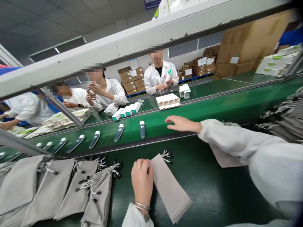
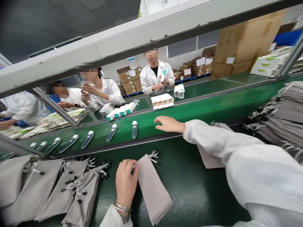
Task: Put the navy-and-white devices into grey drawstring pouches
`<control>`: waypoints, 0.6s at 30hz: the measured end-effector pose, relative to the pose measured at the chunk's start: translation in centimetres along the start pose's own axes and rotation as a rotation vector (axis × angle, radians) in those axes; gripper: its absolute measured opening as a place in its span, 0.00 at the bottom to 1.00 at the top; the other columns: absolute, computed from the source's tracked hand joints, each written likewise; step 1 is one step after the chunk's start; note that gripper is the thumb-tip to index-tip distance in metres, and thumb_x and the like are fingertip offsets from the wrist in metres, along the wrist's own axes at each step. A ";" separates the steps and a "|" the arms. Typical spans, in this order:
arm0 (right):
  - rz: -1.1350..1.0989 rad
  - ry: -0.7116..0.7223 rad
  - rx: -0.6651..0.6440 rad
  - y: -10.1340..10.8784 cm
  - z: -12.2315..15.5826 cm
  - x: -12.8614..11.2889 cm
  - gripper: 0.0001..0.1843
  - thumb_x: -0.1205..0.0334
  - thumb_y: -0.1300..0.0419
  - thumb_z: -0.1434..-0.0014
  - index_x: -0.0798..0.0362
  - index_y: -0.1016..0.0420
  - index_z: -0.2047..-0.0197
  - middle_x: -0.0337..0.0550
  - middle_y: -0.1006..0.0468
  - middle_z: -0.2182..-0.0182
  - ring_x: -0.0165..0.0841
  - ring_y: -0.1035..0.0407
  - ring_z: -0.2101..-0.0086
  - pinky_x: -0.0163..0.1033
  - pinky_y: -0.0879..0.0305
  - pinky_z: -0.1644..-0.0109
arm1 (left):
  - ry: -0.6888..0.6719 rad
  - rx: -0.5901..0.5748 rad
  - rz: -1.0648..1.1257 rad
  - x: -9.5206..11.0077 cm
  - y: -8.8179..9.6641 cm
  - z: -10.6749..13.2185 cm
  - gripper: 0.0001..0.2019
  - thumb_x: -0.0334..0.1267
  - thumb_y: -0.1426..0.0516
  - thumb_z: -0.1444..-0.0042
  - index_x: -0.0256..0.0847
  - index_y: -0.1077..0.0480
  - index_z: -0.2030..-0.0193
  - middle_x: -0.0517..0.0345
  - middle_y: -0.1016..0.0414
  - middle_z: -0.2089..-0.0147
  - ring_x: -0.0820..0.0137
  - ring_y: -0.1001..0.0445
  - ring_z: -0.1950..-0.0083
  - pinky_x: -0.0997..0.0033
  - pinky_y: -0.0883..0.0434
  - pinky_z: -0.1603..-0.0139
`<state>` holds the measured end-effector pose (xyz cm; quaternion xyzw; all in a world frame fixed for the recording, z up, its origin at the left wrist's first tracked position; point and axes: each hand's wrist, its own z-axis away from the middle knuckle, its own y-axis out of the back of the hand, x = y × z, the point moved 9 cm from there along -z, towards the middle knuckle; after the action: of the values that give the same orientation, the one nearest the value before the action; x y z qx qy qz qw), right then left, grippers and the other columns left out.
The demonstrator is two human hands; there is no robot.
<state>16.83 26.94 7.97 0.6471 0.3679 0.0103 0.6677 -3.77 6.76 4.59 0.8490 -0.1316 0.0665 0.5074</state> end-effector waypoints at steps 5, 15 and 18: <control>-0.020 -0.126 -0.142 -8.8 -10.4 -4.9 0.29 0.46 0.43 0.37 0.59 0.33 0.41 0.60 0.26 0.44 0.50 0.30 0.46 0.48 0.34 0.46 | -0.102 0.050 -0.055 1.7 0.9 0.5 0.09 0.27 0.47 0.37 0.41 0.31 0.67 0.57 0.26 0.63 0.63 0.30 0.56 0.59 0.36 0.50; -0.071 0.109 0.029 -12.7 -10.6 -10.1 0.31 0.74 0.51 0.37 0.59 0.47 0.31 0.64 0.34 0.40 0.48 0.41 0.38 0.53 0.41 0.37 | -0.046 0.049 0.565 1.6 2.4 1.2 0.07 0.27 0.48 0.39 0.40 0.33 0.67 0.58 0.28 0.67 0.72 0.32 0.65 0.69 0.38 0.62; -0.433 0.107 0.101 -9.7 -7.8 -10.2 0.35 0.67 0.47 0.37 0.55 0.55 0.29 0.60 0.33 0.42 0.45 0.33 0.43 0.52 0.33 0.42 | 0.129 0.055 0.813 0.6 2.4 1.0 0.05 0.31 0.42 0.44 0.39 0.33 0.70 0.61 0.34 0.69 0.73 0.36 0.67 0.72 0.39 0.65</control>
<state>0.93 27.06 5.23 0.5844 0.5331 -0.1173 0.6005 -3.89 4.70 6.32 0.7352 -0.4224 0.3182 0.4240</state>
